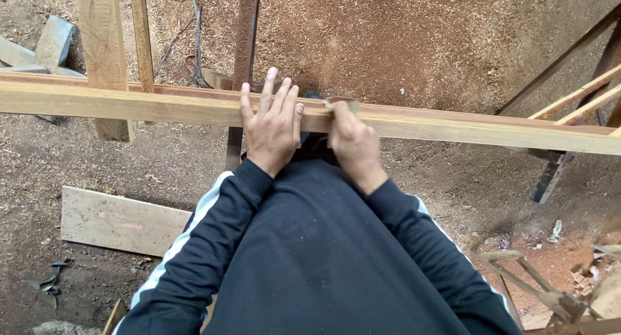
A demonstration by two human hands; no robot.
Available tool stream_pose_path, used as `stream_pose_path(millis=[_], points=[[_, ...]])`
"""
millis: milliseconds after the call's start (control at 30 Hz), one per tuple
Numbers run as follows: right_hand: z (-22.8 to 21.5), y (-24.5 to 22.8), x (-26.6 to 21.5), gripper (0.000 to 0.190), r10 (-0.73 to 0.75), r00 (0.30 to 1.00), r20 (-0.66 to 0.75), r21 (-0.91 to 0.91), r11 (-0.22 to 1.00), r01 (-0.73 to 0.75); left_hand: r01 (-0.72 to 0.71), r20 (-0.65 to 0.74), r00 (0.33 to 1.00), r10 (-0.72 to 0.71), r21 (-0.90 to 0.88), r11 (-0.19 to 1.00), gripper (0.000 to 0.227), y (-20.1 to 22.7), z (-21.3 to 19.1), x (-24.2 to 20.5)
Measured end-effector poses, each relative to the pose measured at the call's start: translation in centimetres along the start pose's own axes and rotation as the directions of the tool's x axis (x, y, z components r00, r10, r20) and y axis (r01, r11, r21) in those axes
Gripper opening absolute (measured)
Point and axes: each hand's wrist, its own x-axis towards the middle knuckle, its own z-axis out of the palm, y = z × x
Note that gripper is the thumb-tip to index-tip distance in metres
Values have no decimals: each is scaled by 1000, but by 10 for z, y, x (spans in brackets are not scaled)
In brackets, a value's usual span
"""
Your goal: The person sands the surface of a wooden frame by hand using a small piece of sandpaper.
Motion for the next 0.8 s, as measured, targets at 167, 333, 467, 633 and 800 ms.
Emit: stream_pose_path(millis=[167,333,467,633,800], points=[[-5,-8,-2,22,-117,971,-206,119,982,144,7,16,1000,-7,-33,999,40,-1,-5,-3],[-2,-23,3,21,-133,988,-80,189,971,146,-6,5,1000,6,-30,1000,39,-2,-6,-2],[-16,-8,1,24,-46,988,-145,255,963,82,-4,7,1000,4,-53,999,38,-1,-6,0],[8,-16,-3,22,-165,970,-179,233,951,205,-29,30,999,32,-82,996,38,-4,-10,-2],[-16,8,0,12,112,993,-37,326,941,-94,-41,62,997,45,-54,998,45,-3,-20,-1]])
